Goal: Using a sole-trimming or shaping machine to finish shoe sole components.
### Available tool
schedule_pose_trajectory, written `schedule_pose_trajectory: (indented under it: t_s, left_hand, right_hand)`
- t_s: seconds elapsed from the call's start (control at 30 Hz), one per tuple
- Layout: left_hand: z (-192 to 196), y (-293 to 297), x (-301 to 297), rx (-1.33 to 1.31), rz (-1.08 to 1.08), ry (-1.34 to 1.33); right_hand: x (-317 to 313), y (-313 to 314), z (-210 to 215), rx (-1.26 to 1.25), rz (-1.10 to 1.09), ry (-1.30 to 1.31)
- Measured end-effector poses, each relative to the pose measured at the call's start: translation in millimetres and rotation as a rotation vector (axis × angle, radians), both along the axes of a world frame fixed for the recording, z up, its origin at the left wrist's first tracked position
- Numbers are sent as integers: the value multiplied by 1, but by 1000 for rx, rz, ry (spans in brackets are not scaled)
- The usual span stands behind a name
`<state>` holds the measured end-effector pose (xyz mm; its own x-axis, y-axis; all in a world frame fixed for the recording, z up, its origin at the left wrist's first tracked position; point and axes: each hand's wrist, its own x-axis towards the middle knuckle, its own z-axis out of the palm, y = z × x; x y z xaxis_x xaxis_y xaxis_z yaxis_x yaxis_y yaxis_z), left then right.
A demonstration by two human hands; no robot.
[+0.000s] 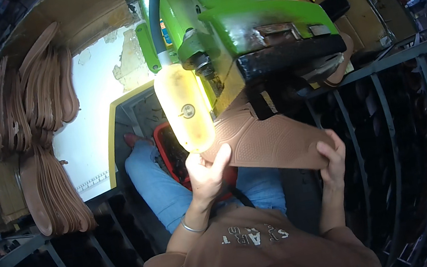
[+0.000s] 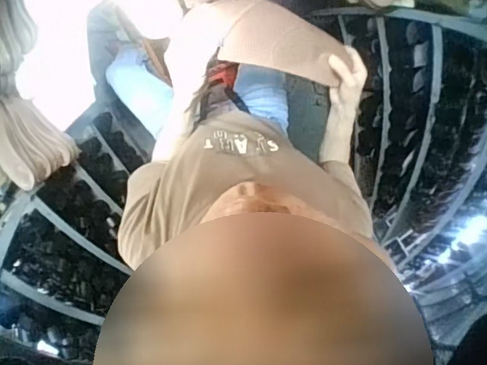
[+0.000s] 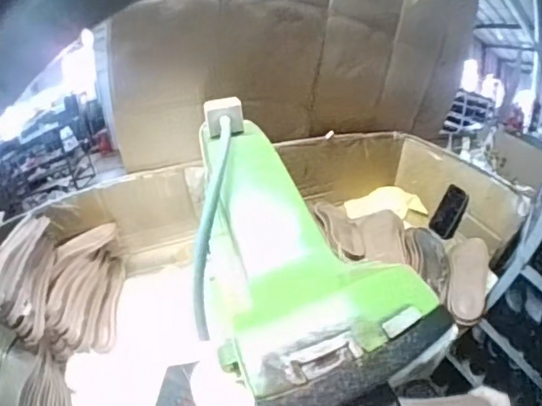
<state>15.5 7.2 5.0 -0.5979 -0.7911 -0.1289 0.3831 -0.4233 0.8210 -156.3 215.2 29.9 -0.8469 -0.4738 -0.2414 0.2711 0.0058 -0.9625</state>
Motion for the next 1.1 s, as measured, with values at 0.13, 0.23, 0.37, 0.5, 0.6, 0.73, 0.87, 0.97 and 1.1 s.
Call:
schedule_pose_trajectory:
  t_s: [0.13,0.23,0.37,0.5,0.6,0.73,0.87,0.97,1.1]
  left_hand:
    - [-11,-14,21,36,53,-58]
    - [-9,-21,38,24,102,-59]
    - [-16,-42,68,-91,101,-116]
    - [-17,-61,107,-139,70,-150]
    - [-28,-66,133,-102,85,-201]
    - [-48,-62,164,7,48,-196]
    - [-60,-29,160,-36,-191,-425]
    - [-73,17,143,-51,-391,-495]
    - [-70,32,113,-120,-331,-537]
  right_hand:
    - [-20,-50,12,-62,46,44]
    - [-26,-82,16,-81,164,82]
    - [-18,-115,-1,-152,208,76]
    - [-4,-135,-12,-246,409,-38]
    - [18,-150,-18,-218,359,-12]
    - [40,-170,-13,-205,411,119]
    - [49,-179,-22,-203,427,278]
    - [58,-181,-16,-252,479,278]
    - [63,-163,-23,-265,280,235]
